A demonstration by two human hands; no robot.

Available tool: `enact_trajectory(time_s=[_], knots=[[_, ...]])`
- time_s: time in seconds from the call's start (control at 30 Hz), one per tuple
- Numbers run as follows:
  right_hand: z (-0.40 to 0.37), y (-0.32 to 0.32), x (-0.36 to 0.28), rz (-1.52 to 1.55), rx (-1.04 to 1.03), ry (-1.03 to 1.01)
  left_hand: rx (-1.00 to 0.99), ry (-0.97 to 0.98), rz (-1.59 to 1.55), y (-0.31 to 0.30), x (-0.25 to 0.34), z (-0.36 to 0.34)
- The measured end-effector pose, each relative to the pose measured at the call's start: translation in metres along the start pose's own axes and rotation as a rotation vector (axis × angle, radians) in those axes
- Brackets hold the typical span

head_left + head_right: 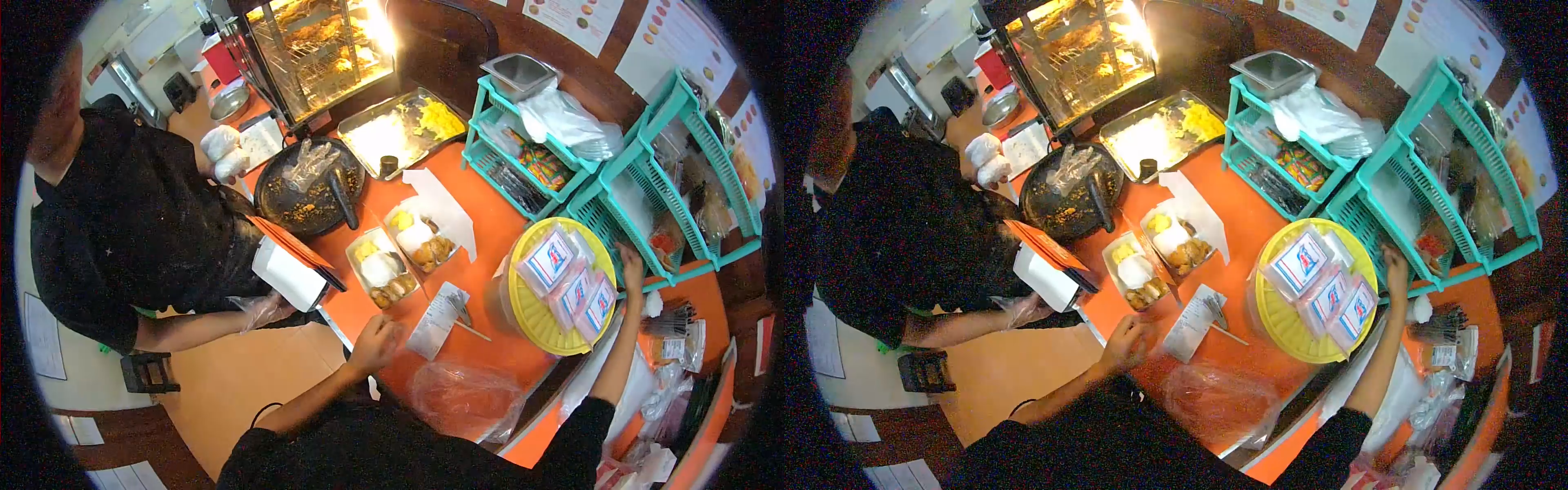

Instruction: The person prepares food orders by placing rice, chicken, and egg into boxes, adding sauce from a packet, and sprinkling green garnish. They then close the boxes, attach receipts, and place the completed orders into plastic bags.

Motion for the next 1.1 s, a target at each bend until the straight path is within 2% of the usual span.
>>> enact_trajectory(time_s=[0.07,0.1,0.17,0.2,0.27,0.3,0.33,0.37,0.4,0.47,0.5,0.57,0.6,0.63,0.67,0.7,0.73,0.8,0.83,0.9,0.93,0.97,1.0,1.03,1.1], knots=[[-0.065,-0.033,-0.057,-0.029,0.149,-0.044,0.046,-0.151,-0.022,-0.012,-0.009,-0.016],[-0.090,-0.045,-0.081,-0.015,0.223,-0.069,0.043,-0.160,-0.034,-0.016,-0.011,-0.020],[-0.141,-0.069,-0.171,0.049,0.232,-0.061,0.062,-0.337,-0.049,-0.030,-0.014,-0.031],[-0.163,-0.070,-0.217,0.121,0.259,-0.061,0.055,-0.336,-0.056,-0.033,-0.023,-0.038],[-0.186,-0.050,-0.305,0.240,0.098,-0.138,-0.026,-0.497,-0.082,-0.023,-0.062,-0.053],[-0.191,-0.036,-0.360,0.219,-0.014,-0.188,-0.063,-0.476,-0.097,-0.012,-0.088,-0.062],[-0.184,-0.003,-0.375,0.274,-0.127,-0.308,0.041,-0.504,-0.220,0.001,-0.119,-0.068],[-0.177,0.029,-0.405,0.276,-0.151,-0.406,0.133,-0.535,-0.343,0.009,-0.135,-0.068],[-0.165,0.077,-0.407,0.153,-0.159,-0.438,0.065,-0.510,-0.357,0.008,-0.127,-0.053],[-0.158,0.140,-0.413,-0.080,-0.068,-0.386,0.251,-0.687,-0.220,0.003,-0.103,-0.014],[-0.166,0.150,-0.416,-0.066,0.007,-0.270,0.222,-0.696,-0.288,0.004,-0.116,-0.006],[-0.186,0.122,-0.418,-0.066,0.143,-0.187,0.326,-0.642,-0.603,0.018,-0.152,0.009],[-0.198,0.109,-0.417,-0.056,0.238,-0.130,0.328,-0.604,-0.554,0.026,-0.177,0.010],[-0.208,0.094,-0.403,-0.055,0.427,-0.067,0.331,-0.567,-0.503,0.034,-0.202,0.012],[-0.219,0.075,-0.383,-0.056,0.614,-0.002,0.383,-0.609,-0.678,0.040,-0.194,0.022],[-0.228,0.051,-0.366,-0.095,0.686,0.100,0.432,-0.656,-0.854,0.045,-0.184,0.029],[-0.239,0.027,-0.348,-0.136,0.755,0.204,0.414,-0.653,-0.865,0.048,-0.172,0.041],[-0.248,-0.002,-0.305,-0.204,0.718,0.359,0.470,-0.700,-0.954,0.051,-0.153,0.071],[-0.244,-0.006,-0.292,-0.207,0.733,0.371,0.447,-0.722,-0.893,0.056,-0.156,0.085],[-0.234,-0.015,-0.269,-0.374,0.728,0.193,0.394,-0.707,-0.976,0.066,-0.163,0.115],[-0.227,-0.020,-0.268,-0.375,0.740,0.213,0.359,-0.706,-1.048,0.071,-0.155,0.127],[-0.213,-0.019,-0.270,-0.335,0.595,0.235,0.449,-0.748,-0.988,0.078,-0.146,0.141],[-0.202,-0.017,-0.273,-0.292,0.452,0.245,0.436,-0.740,-0.987,0.082,-0.164,0.150],[-0.196,-0.011,-0.273,-0.288,0.459,0.252,0.232,-0.831,-1.119,0.086,-0.204,0.160],[-0.184,-0.001,-0.266,-0.494,0.457,0.449,0.325,-0.910,-0.728,0.108,-0.222,0.173]])
Point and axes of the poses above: each hand's wrist, its own z-axis towards the middle knuckle, its own y-axis out of the palm, x = y × z, the point moved 1 cm from there along z, towards the middle knuckle, and after that the axes turned 15 degrees about -z, right-handed, at the moved point
